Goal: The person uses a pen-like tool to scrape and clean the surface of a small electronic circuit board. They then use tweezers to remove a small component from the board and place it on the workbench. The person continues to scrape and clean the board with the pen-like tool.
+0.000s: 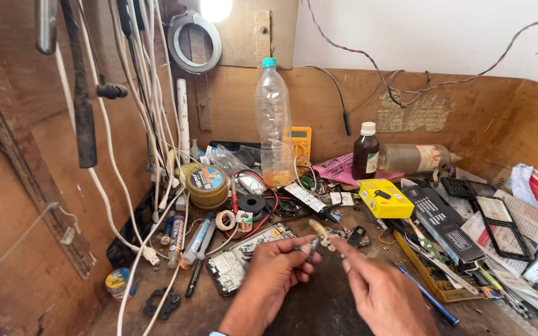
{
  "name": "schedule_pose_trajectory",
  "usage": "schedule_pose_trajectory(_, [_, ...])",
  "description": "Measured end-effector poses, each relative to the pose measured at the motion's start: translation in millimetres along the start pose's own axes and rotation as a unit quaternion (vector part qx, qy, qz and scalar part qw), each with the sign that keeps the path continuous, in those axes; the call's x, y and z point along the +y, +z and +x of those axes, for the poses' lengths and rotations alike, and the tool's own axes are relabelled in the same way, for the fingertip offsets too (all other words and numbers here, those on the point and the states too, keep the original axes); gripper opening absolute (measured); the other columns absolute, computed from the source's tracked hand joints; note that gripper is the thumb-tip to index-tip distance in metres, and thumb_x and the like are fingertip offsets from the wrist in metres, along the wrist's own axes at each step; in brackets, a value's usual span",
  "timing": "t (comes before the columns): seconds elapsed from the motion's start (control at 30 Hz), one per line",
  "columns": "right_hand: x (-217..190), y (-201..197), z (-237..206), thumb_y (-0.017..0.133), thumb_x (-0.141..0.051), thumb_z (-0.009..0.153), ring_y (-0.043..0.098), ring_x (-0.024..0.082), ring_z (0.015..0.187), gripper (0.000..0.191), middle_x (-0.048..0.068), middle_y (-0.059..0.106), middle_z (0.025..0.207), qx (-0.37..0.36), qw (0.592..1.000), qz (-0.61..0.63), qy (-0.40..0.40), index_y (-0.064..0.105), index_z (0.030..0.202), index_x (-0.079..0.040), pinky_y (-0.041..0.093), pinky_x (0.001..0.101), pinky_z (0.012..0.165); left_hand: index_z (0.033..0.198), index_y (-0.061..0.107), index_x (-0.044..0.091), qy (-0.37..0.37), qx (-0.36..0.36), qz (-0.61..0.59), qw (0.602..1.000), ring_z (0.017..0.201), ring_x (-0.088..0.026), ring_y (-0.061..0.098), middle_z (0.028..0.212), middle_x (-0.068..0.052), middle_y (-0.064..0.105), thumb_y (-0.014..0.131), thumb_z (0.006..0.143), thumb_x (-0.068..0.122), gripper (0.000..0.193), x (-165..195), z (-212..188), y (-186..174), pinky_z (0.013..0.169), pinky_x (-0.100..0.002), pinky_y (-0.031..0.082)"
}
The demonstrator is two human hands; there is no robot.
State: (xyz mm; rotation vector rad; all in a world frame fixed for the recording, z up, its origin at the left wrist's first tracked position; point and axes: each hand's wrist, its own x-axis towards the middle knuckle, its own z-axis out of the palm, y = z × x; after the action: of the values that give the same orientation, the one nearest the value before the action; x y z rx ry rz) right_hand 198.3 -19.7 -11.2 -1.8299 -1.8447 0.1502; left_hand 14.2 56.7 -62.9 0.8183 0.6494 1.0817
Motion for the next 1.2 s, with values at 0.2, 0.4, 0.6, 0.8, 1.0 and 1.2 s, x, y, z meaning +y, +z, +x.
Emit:
schedule_pose_trajectory(0.2, [10, -2, -6, 0.060, -0.031, 0.096, 0.079, 0.029, 0.077, 0.057, 0.011, 0.077, 0.087, -0.051, 0.998, -0.048, -0.001, 0.051, 0.147, -0.053, 0.061, 0.0400, 0.070, 0.111, 0.074, -0.010, 0.085, 0.076, 0.158, 0.981, 0.061, -0.012, 0.066, 0.081, -0.011, 0.078, 0.066, 0.093, 0.004, 0.024, -14, -3, 19, 0.055, -0.026, 0.054])
schedule_pose_trajectory(0.4, [4, -17, -10, 0.051, -0.023, 0.106, 0.074, 0.038, 0.086, 0.046, 0.017, 0.075, 0.091, 0.254, 0.882, 0.002, -0.398, 0.052, 0.151, -0.033, 0.054, 0.0463, 0.075, 0.107, 0.076, -0.009, 0.085, 0.070, 0.170, 0.979, 0.065, -0.013, 0.070, 0.083, -0.010, 0.078, 0.064, 0.093, 0.004, 0.023, -17, 2, 24, 0.058, -0.026, 0.057])
schedule_pose_trajectory(0.6, [19, -11, -2, 0.062, -0.033, 0.099, 0.077, 0.036, 0.084, 0.047, 0.022, 0.076, 0.087, 0.000, 0.993, -0.006, 0.117, 0.055, 0.142, -0.051, 0.060, 0.0458, 0.076, 0.117, 0.071, -0.005, 0.039, 0.081, 0.112, 0.990, 0.070, -0.018, 0.074, 0.089, -0.015, 0.078, 0.062, 0.094, 0.005, 0.027, -12, -3, 26, 0.063, -0.029, 0.060])
schedule_pose_trajectory(0.8, [40, 2, -3, 0.062, -0.030, 0.096, 0.080, 0.033, 0.089, 0.052, 0.018, 0.078, 0.102, 0.028, 0.994, 0.074, 0.079, 0.058, 0.145, -0.048, 0.062, 0.0432, 0.077, 0.128, 0.060, -0.010, -0.004, 0.068, -0.012, 0.998, 0.097, -0.025, 0.076, 0.112, -0.019, 0.074, 0.053, 0.095, 0.002, 0.036, 5, -10, 28, 0.085, -0.037, 0.065])
schedule_pose_trajectory(1.0, [47, 8, -8, 0.061, -0.017, 0.090, 0.067, 0.035, 0.119, 0.053, 0.019, 0.071, 0.125, 0.073, 0.984, 0.083, -0.138, 0.059, 0.141, -0.032, 0.053, 0.0429, 0.095, 0.133, 0.054, -0.011, -0.031, 0.059, -0.083, 0.994, 0.102, -0.028, 0.073, 0.117, -0.023, 0.070, 0.051, 0.096, 0.001, 0.039, -1, -6, 34, 0.089, -0.039, 0.063])
schedule_pose_trajectory(1.2, [22, 9, -20, 0.065, -0.018, 0.082, 0.063, 0.036, 0.126, 0.066, 0.012, 0.075, 0.123, 0.110, 0.960, -0.089, -0.242, 0.061, 0.144, -0.038, 0.044, 0.0476, 0.103, 0.134, 0.059, -0.008, 0.016, 0.043, -0.029, 0.999, 0.102, -0.021, 0.074, 0.120, -0.020, 0.073, 0.058, 0.090, -0.009, 0.044, -11, -4, 31, 0.089, -0.032, 0.061])
